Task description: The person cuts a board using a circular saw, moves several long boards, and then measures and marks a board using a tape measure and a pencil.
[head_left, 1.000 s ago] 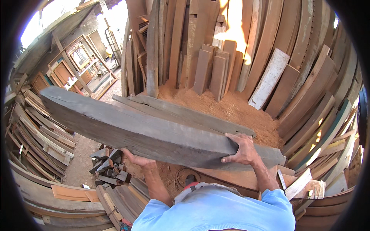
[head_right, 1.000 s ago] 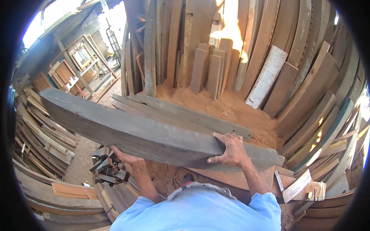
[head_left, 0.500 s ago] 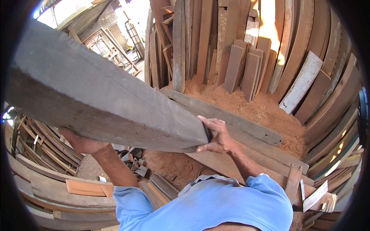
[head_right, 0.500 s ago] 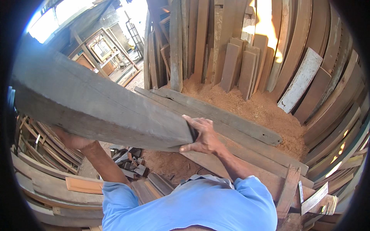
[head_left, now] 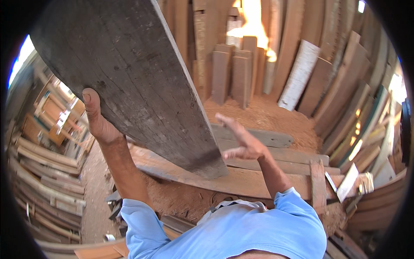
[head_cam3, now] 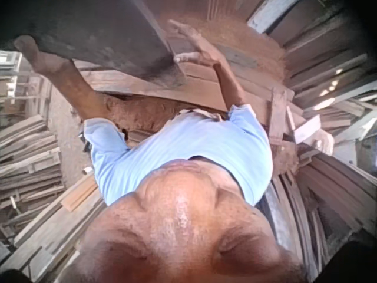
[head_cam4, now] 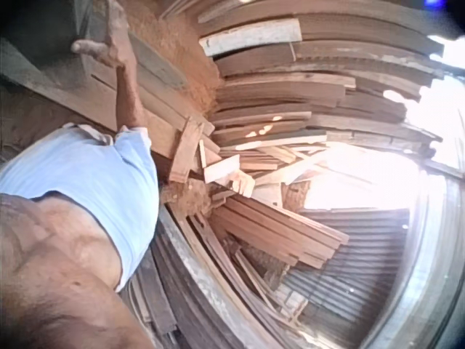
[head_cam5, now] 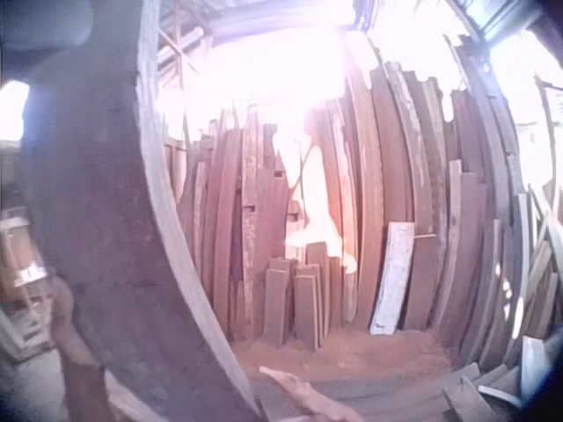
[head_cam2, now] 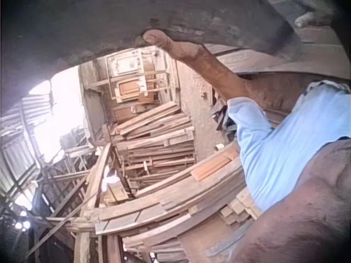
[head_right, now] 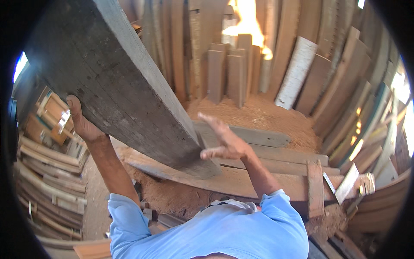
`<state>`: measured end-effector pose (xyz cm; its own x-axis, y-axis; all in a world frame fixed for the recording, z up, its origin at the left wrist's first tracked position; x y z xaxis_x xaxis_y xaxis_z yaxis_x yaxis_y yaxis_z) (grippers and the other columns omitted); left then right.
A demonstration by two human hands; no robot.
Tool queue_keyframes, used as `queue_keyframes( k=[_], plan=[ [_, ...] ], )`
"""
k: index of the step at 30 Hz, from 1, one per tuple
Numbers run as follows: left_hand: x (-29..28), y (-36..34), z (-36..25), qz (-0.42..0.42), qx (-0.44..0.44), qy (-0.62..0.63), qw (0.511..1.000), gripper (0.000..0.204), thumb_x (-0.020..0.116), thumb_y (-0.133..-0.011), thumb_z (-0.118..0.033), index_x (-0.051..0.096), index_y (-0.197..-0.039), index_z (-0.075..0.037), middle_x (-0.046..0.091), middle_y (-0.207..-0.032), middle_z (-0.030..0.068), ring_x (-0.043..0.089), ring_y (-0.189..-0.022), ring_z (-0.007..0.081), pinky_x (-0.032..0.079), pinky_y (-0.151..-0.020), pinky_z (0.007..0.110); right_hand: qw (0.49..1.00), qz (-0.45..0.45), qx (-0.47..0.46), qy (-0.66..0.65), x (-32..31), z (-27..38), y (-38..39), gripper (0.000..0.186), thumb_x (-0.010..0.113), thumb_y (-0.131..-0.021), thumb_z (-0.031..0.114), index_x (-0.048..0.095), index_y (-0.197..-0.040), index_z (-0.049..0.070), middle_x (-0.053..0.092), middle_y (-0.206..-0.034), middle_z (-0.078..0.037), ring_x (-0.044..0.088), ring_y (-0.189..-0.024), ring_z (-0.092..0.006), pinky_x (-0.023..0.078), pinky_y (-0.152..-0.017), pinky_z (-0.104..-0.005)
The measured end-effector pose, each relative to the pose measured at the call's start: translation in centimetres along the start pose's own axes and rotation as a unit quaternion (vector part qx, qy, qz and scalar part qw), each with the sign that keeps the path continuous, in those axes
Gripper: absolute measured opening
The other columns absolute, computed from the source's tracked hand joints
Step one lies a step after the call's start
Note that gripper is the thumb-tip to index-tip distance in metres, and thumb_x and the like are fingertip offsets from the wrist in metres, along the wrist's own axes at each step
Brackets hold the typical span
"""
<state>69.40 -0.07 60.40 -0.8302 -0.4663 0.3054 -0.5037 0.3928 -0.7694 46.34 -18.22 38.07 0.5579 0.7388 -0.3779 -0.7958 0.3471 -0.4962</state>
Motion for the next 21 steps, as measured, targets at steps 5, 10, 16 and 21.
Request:
queue_keyframes(
  k=[5, 10, 16, 21],
  plan=[
    [7.5, -0.9, 4.9, 0.127, -0.068, 0.035, 0.989, 0.078, 0.064, -0.1, -0.046, 0.04, -0.153, 0.005, 0.054, -0.146, 0.0208, 0.054, -0.135, 0.0324, 0.045, -0.115, 0.046, 0.969, -0.215, -0.119, 0.013, -11.2, 9.6, -0.3, 0.129, 0.081, -0.07, 0.076, 0.028, -0.162, 0.002, 0.038, -0.16, -0.028, 0.044, -0.143, -0.0416, 0.036, -0.119, -0.0557],
    [11.9, -1.3, 7.1, 0.111, -0.082, -0.084, 0.987, 0.088, 0.071, -0.091, -0.057, 0.047, -0.143, 0.011, 0.063, -0.129, 0.0227, 0.063, -0.121, 0.0316, 0.05, -0.108, 0.043, 0.945, -0.264, -0.188, -0.034, -19.0, 17.1, -0.6, 0.122, 0.071, -0.08, 0.077, 0.027, -0.161, -0.004, 0.042, -0.159, -0.02, 0.047, -0.141, -0.0322, 0.036, -0.118, -0.0498],
    [20.6, 0.5, 7.1, 0.198, -0.068, -0.117, 0.971, 0.136, 0.081, -0.065, -0.083, 0.039, -0.14, 0.022, 0.064, -0.124, 0.0329, 0.063, -0.121, 0.0392, 0.051, -0.104, 0.043, 0.86, -0.336, -0.179, -0.34, -23.0, 17.8, -0.8, 0.094, 0.066, -0.092, 0.066, 0.042, -0.155, 0.0, 0.053, -0.152, -0.013, 0.049, -0.138, -0.0299, 0.036, -0.12, -0.0478],
    [25.3, 3.0, 5.7, 0.283, -0.056, -0.054, 0.956, 0.123, 0.081, -0.068, -0.079, 0.045, -0.131, 0.021, 0.065, -0.114, 0.0338, 0.067, -0.111, 0.0405, 0.053, -0.097, 0.045, 0.829, -0.383, -0.172, -0.37, -22.6, 18.1, 3.3, 0.067, 0.075, -0.095, 0.034, 0.05, -0.147, -0.002, 0.058, -0.144, -0.016, 0.058, -0.127, -0.0294, 0.043, -0.114, -0.0446]
  ],
)
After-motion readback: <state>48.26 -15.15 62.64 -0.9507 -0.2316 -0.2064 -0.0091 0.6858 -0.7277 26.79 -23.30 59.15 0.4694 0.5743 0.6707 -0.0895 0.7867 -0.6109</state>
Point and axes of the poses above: each hand's wrist, its own y-axis away from the middle knuckle, its own x-axis out of the palm, z = x × y, the point moved 6 cm from there along -y, towards the middle knuckle
